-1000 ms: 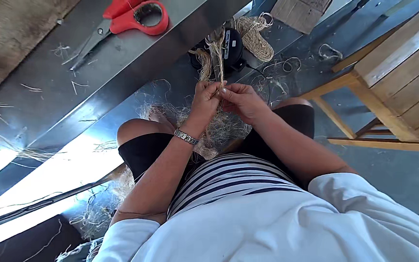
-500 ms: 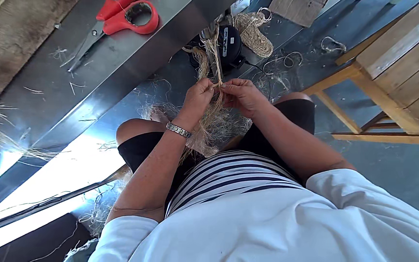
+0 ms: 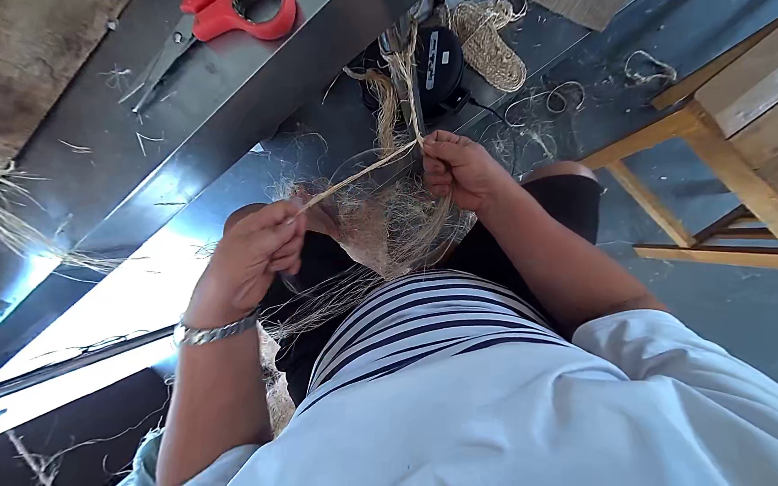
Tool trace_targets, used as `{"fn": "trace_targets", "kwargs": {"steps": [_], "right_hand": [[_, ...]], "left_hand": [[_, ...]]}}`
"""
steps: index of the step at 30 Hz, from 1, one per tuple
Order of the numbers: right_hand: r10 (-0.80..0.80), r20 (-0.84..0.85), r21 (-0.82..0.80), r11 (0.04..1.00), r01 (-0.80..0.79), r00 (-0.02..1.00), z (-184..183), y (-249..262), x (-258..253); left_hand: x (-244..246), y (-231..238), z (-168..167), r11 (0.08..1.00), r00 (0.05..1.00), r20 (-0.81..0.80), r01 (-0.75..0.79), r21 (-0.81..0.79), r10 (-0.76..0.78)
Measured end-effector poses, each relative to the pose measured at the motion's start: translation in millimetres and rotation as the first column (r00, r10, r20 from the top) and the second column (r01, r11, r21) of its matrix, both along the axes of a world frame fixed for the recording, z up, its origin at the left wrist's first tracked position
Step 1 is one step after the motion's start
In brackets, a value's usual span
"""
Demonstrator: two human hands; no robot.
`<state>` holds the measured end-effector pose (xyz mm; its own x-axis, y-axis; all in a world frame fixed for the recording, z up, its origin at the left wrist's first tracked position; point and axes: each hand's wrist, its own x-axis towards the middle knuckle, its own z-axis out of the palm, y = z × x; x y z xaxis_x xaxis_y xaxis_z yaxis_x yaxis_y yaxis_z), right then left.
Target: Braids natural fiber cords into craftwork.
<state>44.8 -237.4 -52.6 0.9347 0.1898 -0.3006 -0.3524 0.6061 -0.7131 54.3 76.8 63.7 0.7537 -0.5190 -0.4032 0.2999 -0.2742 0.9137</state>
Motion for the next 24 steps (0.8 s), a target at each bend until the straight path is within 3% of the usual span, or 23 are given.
{"fn": "trace_targets", "kwargs": {"steps": [3, 6, 7, 8, 10, 11, 13, 16, 17, 19, 22, 24], "right_hand": [[0.025, 0.033, -0.074, 0.997, -0.023, 0.999, 4.9, -1.7, -0.7], [0.037, 0.036, -0.152, 0.988, -0.031, 0.999, 8.4, 1.3, -2.9], [0.033, 0.035, -0.161, 0.987, -0.027, 0.999, 7.8, 1.8, -3.2], [0.024, 0.036, -0.169, 0.985, -0.018, 0.999, 6.9, 2.7, -3.5], [0.003, 0.052, -0.215, 0.977, 0.008, 0.999, 5.8, 4.3, -4.8], [-0.005, 0.063, -0.255, 0.967, 0.021, 0.998, 6.6, 4.6, -5.5], [-0.034, 0.089, -0.335, 0.94, 0.062, 0.995, 7.7, 7.3, -7.1], [-0.08, 0.133, -0.431, 0.893, 0.13, 0.988, 7.7, 16.3, -10.7], [-0.097, 0.158, -0.457, 0.875, 0.159, 0.983, 7.6, 18.9, -10.5], [-0.116, 0.216, -0.537, 0.815, 0.218, 0.969, 7.1, 22.4, -12.6], [-0.097, 0.32, -0.671, 0.679, 0.298, 0.942, 9.8, 21.5, -15.3], [-0.074, 0.355, -0.72, 0.614, 0.323, 0.932, 11.6, 19.9, -17.2]], "left_hand": [[-16.4, 50.3, 18.5, 0.971, 0.988, 0.121, -0.121, 0.205, 0.098], [-23.7, 88.6, 22.8, 0.848, 0.96, 0.235, -0.249, 0.468, 0.152], [-24.1, 97.2, 23.4, 0.775, 0.949, 0.285, -0.282, 0.566, 0.137], [-24.2, 103.1, 25.2, 0.64, 0.933, 0.354, -0.31, 0.703, 0.063], [-25.9, 99.6, 37.8, 0.304, 0.897, 0.416, -0.359, 0.882, -0.149], [-27.3, 88.3, 47.1, 0.261, 0.881, 0.429, -0.374, 0.89, -0.2], [-30.2, 52.9, 61.0, 0.348, 0.775, 0.516, -0.4, 0.848, -0.366], [-22.5, -19.6, 59.4, 0.662, 0.548, 0.665, -0.246, 0.708, -0.507], [-11.2, -44.6, 51.3, 0.722, 0.511, 0.69, -0.179, 0.668, -0.513], [10.2, -94.5, 30.9, 0.709, 0.561, 0.623, -0.088, 0.7, -0.545], [39.8, -151.0, -9.0, 0.663, 0.745, 0.416, 0.045, 0.748, -0.521], [54.9, -164.3, -37.6, 0.745, 0.854, 0.303, 0.138, 0.652, -0.423]]}}
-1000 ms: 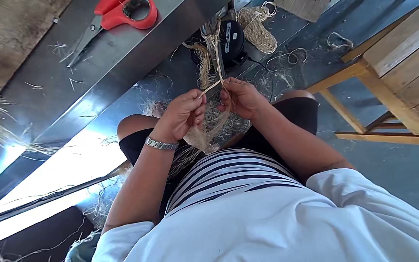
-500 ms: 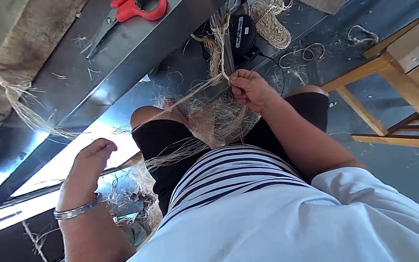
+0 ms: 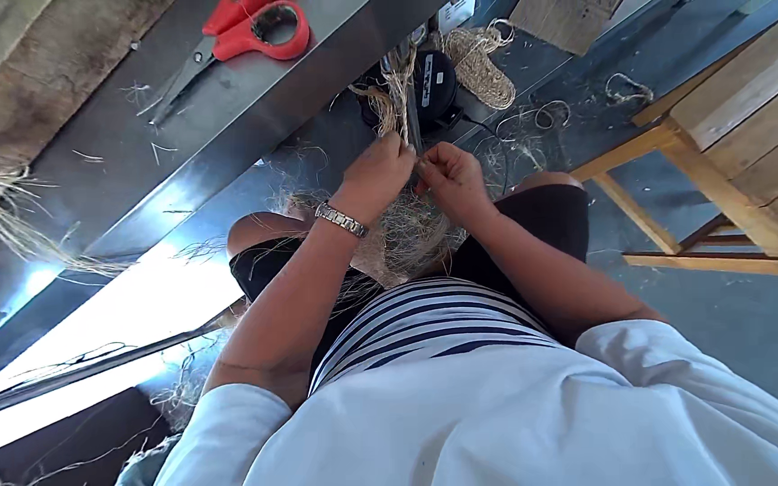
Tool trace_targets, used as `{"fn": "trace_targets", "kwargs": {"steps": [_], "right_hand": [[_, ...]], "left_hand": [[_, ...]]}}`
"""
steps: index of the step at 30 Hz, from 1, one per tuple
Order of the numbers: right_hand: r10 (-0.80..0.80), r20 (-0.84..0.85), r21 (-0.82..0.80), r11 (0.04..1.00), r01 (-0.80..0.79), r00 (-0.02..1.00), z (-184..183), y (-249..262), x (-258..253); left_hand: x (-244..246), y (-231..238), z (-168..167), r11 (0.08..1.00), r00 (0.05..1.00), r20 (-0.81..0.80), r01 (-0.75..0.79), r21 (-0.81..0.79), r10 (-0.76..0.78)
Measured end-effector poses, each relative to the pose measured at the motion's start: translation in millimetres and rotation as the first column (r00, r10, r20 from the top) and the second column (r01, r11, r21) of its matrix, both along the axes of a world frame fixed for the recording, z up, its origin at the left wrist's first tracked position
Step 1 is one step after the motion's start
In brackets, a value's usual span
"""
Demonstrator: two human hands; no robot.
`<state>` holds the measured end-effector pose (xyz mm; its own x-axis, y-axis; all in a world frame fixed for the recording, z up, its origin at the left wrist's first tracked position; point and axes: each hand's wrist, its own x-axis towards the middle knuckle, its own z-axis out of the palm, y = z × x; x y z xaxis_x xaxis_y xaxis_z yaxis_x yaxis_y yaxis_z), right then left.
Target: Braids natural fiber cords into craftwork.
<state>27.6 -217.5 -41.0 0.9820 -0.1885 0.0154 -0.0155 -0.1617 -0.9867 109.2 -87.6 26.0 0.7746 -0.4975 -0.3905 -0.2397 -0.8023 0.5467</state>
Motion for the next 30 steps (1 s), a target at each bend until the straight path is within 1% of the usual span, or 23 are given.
{"fn": "trace_targets", "kwargs": {"steps": [1, 2, 3, 4, 5, 6, 8, 13, 15, 16, 17, 18, 19, 20, 21, 22, 23, 24, 25, 28, 30], "right_hand": [[0.002, -0.008, -0.019, 1.0, -0.002, 1.0, -0.3, -1.9, -1.1], [0.003, -0.026, -0.004, 1.0, -0.004, 1.0, -2.0, -4.1, -1.2], [0.011, -0.057, 0.05, 0.999, -0.008, 0.998, -4.3, -7.1, -0.4], [0.029, -0.096, 0.141, 0.99, -0.016, 0.995, -6.3, -10.5, 0.6], [0.054, -0.135, 0.242, 0.97, -0.02, 0.989, -8.3, -14.0, 1.8], [0.076, -0.163, 0.321, 0.947, -0.02, 0.984, -9.6, -17.2, 3.2], [0.111, -0.169, 0.383, 0.923, -0.038, 0.979, -11.7, -22.2, 8.4], [0.168, -0.123, 0.347, 0.93, -0.116, 0.978, -10.4, -20.4, 23.0], [0.169, -0.104, 0.343, 0.931, -0.124, 0.98, -10.4, -18.0, 27.3], [0.174, -0.109, 0.338, 0.932, -0.128, 0.979, -9.6, -17.6, 28.4], [0.178, -0.112, 0.337, 0.932, -0.131, 0.978, -9.2, -17.5, 28.9], [0.174, -0.113, 0.337, 0.933, -0.127, 0.978, -9.3, -17.6, 28.9], [0.163, -0.111, 0.33, 0.937, -0.118, 0.98, -10.0, -17.7, 28.5], [0.147, -0.108, 0.314, 0.943, -0.107, 0.983, -11.0, -18.2, 28.2], [0.134, -0.102, 0.286, 0.953, -0.1, 0.986, -12.6, -18.9, 27.6], [0.121, -0.093, 0.249, 0.964, -0.095, 0.988, -14.8, -19.1, 27.2], [0.113, -0.081, 0.206, 0.974, -0.094, 0.99, -16.9, -18.8, 26.9], [0.107, -0.07, 0.16, 0.982, -0.095, 0.992, -18.4, -18.5, 27.0], [0.102, -0.056, 0.12, 0.988, -0.094, 0.993, -19.5, -18.1, 27.6], [0.088, -0.012, 0.037, 0.996, -0.087, 0.996, -21.2, -18.3, 26.4], [0.084, 0.016, -0.029, 0.996, -0.084, 0.996, -18.9, -19.3, 25.7]], "left_hand": [[4.3, -0.9, -13.6, 0.995, 0.996, -0.084, -0.051, -0.091, 0.043], [6.5, 0.6, -25.4, 0.973, 0.984, -0.158, -0.11, -0.205, 0.078], [8.0, 3.3, -33.5, 0.935, 0.968, -0.234, -0.166, -0.315, 0.094], [9.1, 6.8, -38.4, 0.893, 0.951, -0.297, -0.208, -0.398, 0.089], [9.6, 10.0, -41.3, 0.86, 0.938, -0.336, -0.236, -0.452, 0.08], [10.0, 12.5, -43.3, 0.839, 0.934, -0.351, -0.246, -0.486, 0.071], [11.4, 15.2, -45.9, 0.819, 0.937, -0.347, -0.235, -0.524, 0.048], [9.3, 15.1, -51.8, 0.782, 0.942, -0.336, -0.21, -0.587, 0.001], [10.8, 18.6, -55.2, 0.809, 0.968, -0.249, -0.146, -0.569, 0.0], [12.3, 23.5, -54.2, 0.852, 0.988, -0.153, -0.089, -0.517, 0.01], [13.8, 30.9, -47.5, 0.913, 0.999, -0.026, -0.036, -0.406, 0.027], [14.9, 40.2, -34.8, 0.967, 0.995, 0.089, -0.029, -0.251, 0.053], [15.8, 49.0, -20.2, 0.994, 0.978, 0.189, -0.075, -0.082, 0.09], [16.9, 56.3, -7.2, 0.985, 0.95, 0.287, -0.153, 0.078, 0.124], [18.5, 63.6, 0.6, 0.949, 0.916, 0.379, -0.225, 0.219, 0.129], [21.0, 71.9, 2.1, 0.907, 0.883, 0.455, -0.282, 0.312, 0.118], [23.2, 79.4, 1.2, 0.878, 0.856, 0.506, -0.321, 0.355, 0.108], [24.0, 84.7, 1.1, 0.879, 0.833, 0.544, -0.328, 0.345, 0.098], [23.0, 85.8, 4.8, 0.905, 0.832, 0.547, -0.297, 0.304, 0.089], [7.4, 61.9, 24.6, 0.992, 0.893, 0.451, -0.07, 0.102, 0.016], [-2.5, 38.4, 19.4, 0.997, 0.927, 0.374, 0.037, -0.065, -0.01]]}}
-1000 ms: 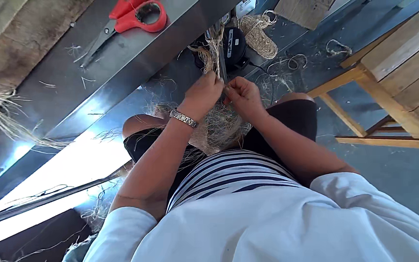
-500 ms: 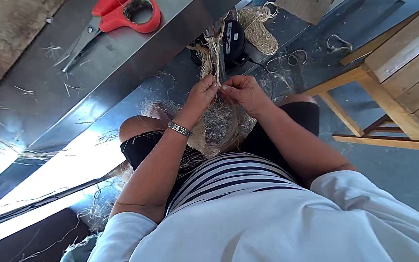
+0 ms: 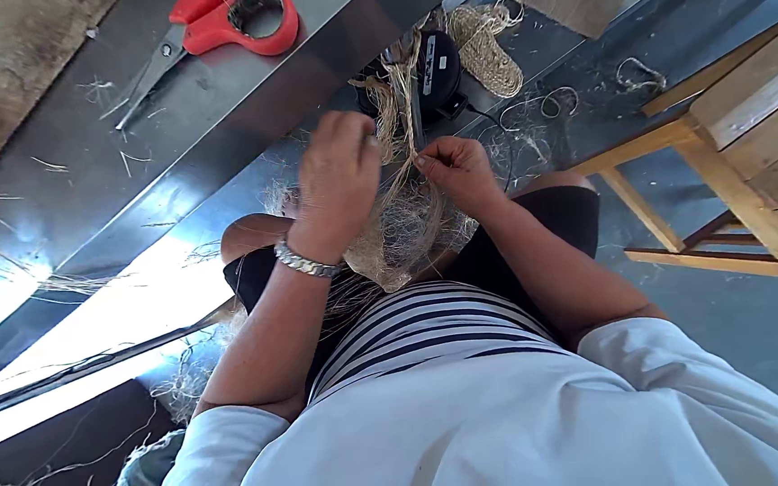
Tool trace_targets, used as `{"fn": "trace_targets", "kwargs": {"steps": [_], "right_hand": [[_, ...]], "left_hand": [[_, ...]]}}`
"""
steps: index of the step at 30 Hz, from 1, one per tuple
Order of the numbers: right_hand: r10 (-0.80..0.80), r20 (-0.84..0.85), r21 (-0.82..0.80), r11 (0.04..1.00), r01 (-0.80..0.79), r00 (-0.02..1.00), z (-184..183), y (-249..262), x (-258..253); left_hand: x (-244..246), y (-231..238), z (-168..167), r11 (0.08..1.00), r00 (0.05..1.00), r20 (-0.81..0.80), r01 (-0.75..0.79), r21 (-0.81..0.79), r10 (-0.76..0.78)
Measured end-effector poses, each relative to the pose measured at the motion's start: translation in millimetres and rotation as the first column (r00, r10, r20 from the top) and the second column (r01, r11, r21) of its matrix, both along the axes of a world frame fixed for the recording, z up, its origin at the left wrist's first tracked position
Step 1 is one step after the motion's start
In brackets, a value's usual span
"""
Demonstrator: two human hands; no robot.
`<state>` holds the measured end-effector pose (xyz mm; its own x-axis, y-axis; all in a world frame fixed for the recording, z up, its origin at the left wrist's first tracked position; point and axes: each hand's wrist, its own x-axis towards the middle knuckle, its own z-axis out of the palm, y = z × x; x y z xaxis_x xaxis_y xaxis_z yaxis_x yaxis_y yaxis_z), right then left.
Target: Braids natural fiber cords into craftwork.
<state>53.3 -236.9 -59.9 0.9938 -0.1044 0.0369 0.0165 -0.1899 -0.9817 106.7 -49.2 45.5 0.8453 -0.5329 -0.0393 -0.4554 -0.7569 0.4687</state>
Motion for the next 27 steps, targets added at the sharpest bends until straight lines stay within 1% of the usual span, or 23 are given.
{"fn": "trace_targets", "kwargs": {"steps": [2, 4, 6, 7, 9, 12, 14, 16, 20, 22, 24, 27], "right_hand": [[-0.005, 0.047, -0.052, 0.999, 0.007, 0.999, 2.4, -0.2, -1.2], [-0.02, 0.073, -0.049, 0.999, 0.024, 0.997, 3.4, 0.2, -3.5], [-0.027, 0.06, -0.022, 0.999, 0.029, 0.998, 4.4, -2.0, -5.4], [-0.022, 0.046, 0.012, 1.0, 0.022, 0.999, 3.7, -3.7, -6.1], [-0.005, 0.001, 0.142, 0.99, 0.005, 1.0, 0.9, -6.0, -4.9], [0.059, -0.115, 0.345, 0.938, -0.016, 0.992, 4.0, -5.7, -1.9], [0.105, -0.17, 0.413, 0.91, -0.026, 0.98, 7.5, -6.0, -0.7], [0.131, -0.201, 0.428, 0.903, -0.033, 0.971, 8.6, -6.4, -0.3], [0.122, -0.181, 0.409, 0.912, -0.039, 0.976, 4.9, -5.9, 2.5], [0.127, -0.186, 0.411, 0.911, -0.04, 0.974, 5.4, -7.4, 4.9], [0.13, -0.163, 0.381, 0.923, -0.059, 0.978, 6.2, -9.0, 7.1], [0.168, -0.183, 0.337, 0.936, -0.099, 0.969, 10.6, -14.6, 13.3]], "left_hand": [[-1.9, -20.5, -18.6, 0.997, 0.989, -0.144, 0.027, -0.066, -0.036], [0.5, -32.1, -41.6, 0.997, 0.956, -0.291, 0.014, -0.074, -0.035], [3.6, -34.2, -55.8, 0.995, 0.941, -0.334, 0.022, -0.097, -0.053], [4.9, -32.7, -60.3, 0.99, 0.937, -0.341, 0.022, -0.138, -0.069], [9.4, -28.4, -67.2, 0.969, 0.921, -0.376, 0.006, -0.247, -0.101], [15.4, -23.9, -71.4, 0.929, 0.875, -0.455, -0.013, -0.37, -0.169], [16.4, -22.1, -69.5, 0.903, 0.827, -0.526, -0.054, -0.426, -0.198], [16.2, -21.0, -69.6, 0.891, 0.798, -0.567, -0.087, -0.446, -0.206], [15.8, -22.6, -74.8, 0.89, 0.805, -0.568, -0.122, -0.44, -0.171], [16.5, -23.0, -74.8, 0.89, 0.811, -0.559, -0.115, -0.441, -0.173], [19.0, -22.4, -74.2, 0.922, 0.85, -0.496, -0.034, -0.386, -0.176], [24.5, -19.7, -68.3, 0.962, 0.906, -0.36, 0.145, -0.234, -0.224]]}}
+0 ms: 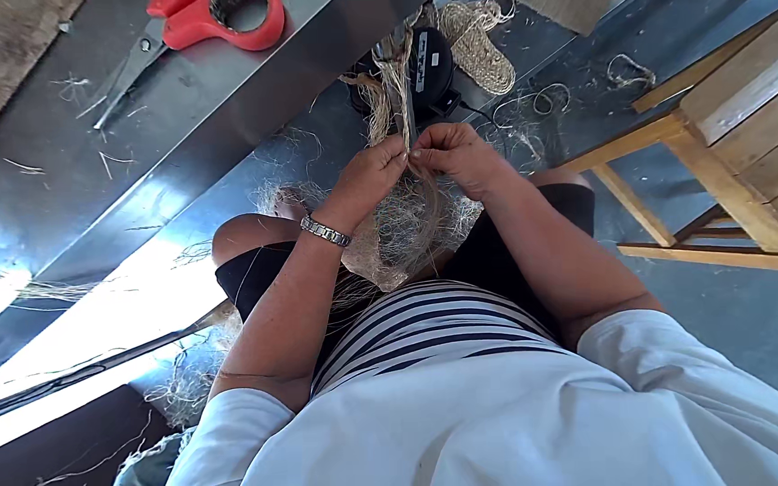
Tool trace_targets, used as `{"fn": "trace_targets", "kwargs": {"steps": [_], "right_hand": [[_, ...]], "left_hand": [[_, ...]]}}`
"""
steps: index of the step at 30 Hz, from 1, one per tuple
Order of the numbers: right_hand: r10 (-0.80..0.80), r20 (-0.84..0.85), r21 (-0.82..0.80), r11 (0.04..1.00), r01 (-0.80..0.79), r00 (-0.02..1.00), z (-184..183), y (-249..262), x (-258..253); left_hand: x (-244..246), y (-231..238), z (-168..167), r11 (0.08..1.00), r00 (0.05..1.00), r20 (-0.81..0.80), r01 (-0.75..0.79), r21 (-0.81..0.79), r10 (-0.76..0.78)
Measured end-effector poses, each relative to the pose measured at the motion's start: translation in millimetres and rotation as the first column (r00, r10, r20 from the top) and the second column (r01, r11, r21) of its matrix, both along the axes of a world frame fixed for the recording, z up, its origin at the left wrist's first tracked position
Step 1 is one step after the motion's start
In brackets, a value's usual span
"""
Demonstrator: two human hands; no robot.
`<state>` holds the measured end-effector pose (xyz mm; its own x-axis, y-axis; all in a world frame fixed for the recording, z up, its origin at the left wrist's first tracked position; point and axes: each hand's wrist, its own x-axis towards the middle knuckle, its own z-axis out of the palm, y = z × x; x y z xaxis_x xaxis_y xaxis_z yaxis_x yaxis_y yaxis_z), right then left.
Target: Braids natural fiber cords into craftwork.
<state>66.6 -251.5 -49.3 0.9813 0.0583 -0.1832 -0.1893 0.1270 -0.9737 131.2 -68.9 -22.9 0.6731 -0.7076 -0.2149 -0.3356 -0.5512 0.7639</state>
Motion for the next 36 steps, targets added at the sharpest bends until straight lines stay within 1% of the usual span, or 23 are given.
{"fn": "trace_targets", "kwargs": {"steps": [3, 4, 6, 8, 9, 10, 11, 12, 13, 15, 17, 19, 21, 23, 25, 26, 30, 31, 33, 36], "right_hand": [[0.056, -0.175, 0.061, 0.997, -0.046, 0.983, 8.1, -4.1, 7.3], [0.072, -0.206, 0.076, 0.995, -0.057, 0.976, 8.8, -4.8, 8.9], [0.095, -0.19, 0.09, 0.993, -0.079, 0.977, 7.4, -6.0, 8.6], [0.113, -0.139, 0.04, 0.993, -0.108, 0.984, 7.4, -9.0, 5.6], [0.117, -0.111, -0.046, 0.991, -0.122, 0.987, 10.3, -10.5, 2.4], [0.124, -0.076, -0.184, 0.974, -0.136, 0.989, 16.4, -10.6, -2.5], [0.141, -0.047, -0.365, 0.919, -0.148, 0.989, 26.3, -8.8, -8.8], [0.16, -0.019, -0.534, 0.833, -0.145, 0.987, 37.5, -4.3, -17.3], [0.171, 0.006, -0.658, 0.742, -0.125, 0.985, 48.6, 2.8, -28.0], [0.202, 0.073, -0.801, 0.596, -0.064, 0.977, 64.9, 19.2, -50.5], [0.254, 0.157, -0.86, 0.51, 0.006, 0.954, 68.0, 30.3, -65.3], [0.305, 0.213, -0.879, 0.474, 0.046, 0.928, 63.9, 33.0, -70.9], [0.338, 0.207, -0.877, 0.479, 0.021, 0.918, 60.1, 33.2, -72.7], [0.364, 0.179, -0.877, 0.481, -0.02, 0.914, 55.0, 36.8, -74.9], [0.417, 0.109, -0.884, 0.455, -0.104, 0.902, 49.2, 43.4, -80.4], [0.453, 0.057, -0.886, 0.434, -0.164, 0.89, 47.3, 45.8, -84.1], [0.573, -0.205, -0.838, 0.315, -0.445, 0.793, 51.0, 35.0, -104.8], [0.577, -0.243, -0.828, 0.296, -0.477, 0.78, 52.6, 25.3, -111.7], [0.532, -0.306, -0.818, 0.278, -0.504, 0.789, 60.4, -2.3, -126.4], [0.364, -0.374, -0.836, 0.265, -0.48, 0.853, 71.4, -58.3, -151.6]], "left_hand": [[4.4, 1.6, -1.9, 0.998, 0.997, 0.045, 0.066, 0.004, -0.066], [4.9, 1.2, -2.8, 0.997, 0.996, 0.051, 0.073, -0.001, -0.073], [4.9, 1.4, -5.2, 0.998, 0.996, 0.056, 0.069, 0.004, -0.07], [2.7, 1.2, -5.2, 0.998, 0.997, 0.052, 0.048, 0.033, -0.049], [1.0, 0.9, -6.0, 0.999, 0.998, 0.046, 0.029, 0.041, -0.031], [-1.0, 0.2, -6.2, 0.999, 0.999, 0.03, 0.009, 0.04, -0.011], [-2.9, -1.1, -5.5, 1.0, 1.0, 0.004, -0.012, 0.026, 0.012], [-5.1, -2.7, -4.4, 0.999, 0.999, -0.034, -0.035, 0.008, 0.035], [-7.6, -4.2, -2.2, 0.998, 0.994, -0.094, -0.064, -0.015, 0.062], [-12.3, -7.8, 5.9, 0.99, 0.965, -0.238, -0.131, -0.06, 0.114], [-14.4, -9.5, 11.4, 0.98, 0.927, -0.352, -0.174, -0.096, 0.13], [-16.9, -9.2, 13.1, 0.965, 0.889, -0.433, -0.224, -0.136, 0.146], [-19.6, -8.5, 15.3, 0.949, 0.839, -0.518, -0.278, -0.15, 0.165], [-23.4, -10.2, 23.4, 0.928, 0.753, -0.628, -0.35, -0.129, 0.196], [-26.8, -11.9, 30.9, 0.908, 0.68, -0.697, -0.406, -0.101, 0.227], [-27.8, -11.7, 33.6, 0.903, 0.666, -0.709, -0.418, -0.098, 0.232], [-26.5, -0.9, 41.3, 0.882, 0.661, -0.714, -0.452, -0.132, 0.232], [-24.6, 3.5, 41.8, 0.876, 0.661, -0.717, -0.458, -0.153, 0.22], [-20.8, 10.8, 43.3, 0.861, 0.658, -0.721, -0.476, -0.177, 0.216], [-18.7, 16.9, 44.2, 0.837, 0.65, -0.723, -0.513, -0.19, 0.234]]}}
